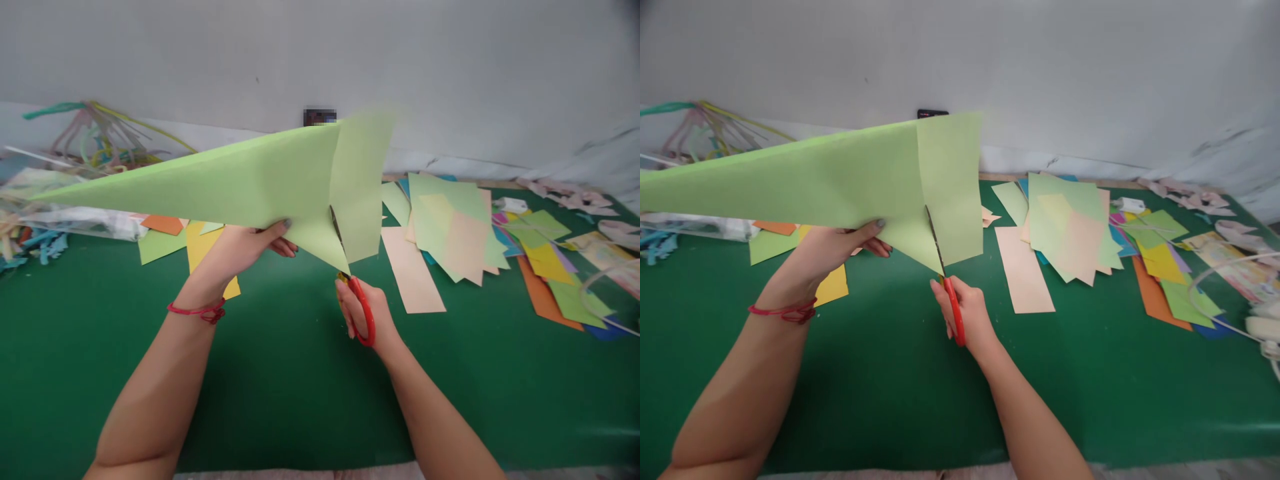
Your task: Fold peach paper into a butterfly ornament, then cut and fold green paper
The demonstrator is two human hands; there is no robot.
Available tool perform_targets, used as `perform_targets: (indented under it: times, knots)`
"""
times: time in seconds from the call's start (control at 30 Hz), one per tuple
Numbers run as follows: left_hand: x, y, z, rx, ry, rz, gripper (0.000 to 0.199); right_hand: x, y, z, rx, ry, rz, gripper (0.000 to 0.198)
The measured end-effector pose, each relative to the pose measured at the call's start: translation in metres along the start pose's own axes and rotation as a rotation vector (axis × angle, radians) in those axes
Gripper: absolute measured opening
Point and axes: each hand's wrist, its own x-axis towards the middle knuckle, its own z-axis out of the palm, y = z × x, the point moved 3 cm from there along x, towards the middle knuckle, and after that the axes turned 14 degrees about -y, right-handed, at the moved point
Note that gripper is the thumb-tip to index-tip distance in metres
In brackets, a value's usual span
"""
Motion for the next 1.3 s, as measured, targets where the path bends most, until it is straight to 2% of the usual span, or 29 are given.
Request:
perform_targets:
  times: [0.2, 0.43, 0.63, 0.8, 1.07, 1.3]
  knots:
    - [-0.005, 0.007, 0.001, -0.006, 0.011, -0.018, 0.038, 0.006, 0.008, -0.002, 0.055, -0.044, -0.040, 0.036]
    - [-0.008, 0.009, 0.002, -0.038, 0.051, -0.002, 0.035, 0.011, 0.017, -0.002, 0.105, -0.208, -0.126, 0.038]
    - [-0.006, 0.008, 0.005, -0.076, -0.043, 0.057, 0.029, 0.006, 0.014, -0.004, 0.044, -0.310, -0.217, 0.043]
    - [-0.005, 0.009, 0.011, -0.059, -0.123, 0.070, 0.029, 0.010, 0.017, -0.007, 0.081, -0.281, -0.208, 0.035]
    - [-0.007, 0.007, 0.012, -0.052, -0.165, 0.079, 0.031, 0.016, 0.024, -0.004, 0.101, -0.114, -0.125, 0.024]
    - [0.002, 0.005, 0.021, 0.040, -0.181, 0.102, 0.032, 0.014, 0.017, -0.006, 0.160, -0.062, -0.201, 0.019]
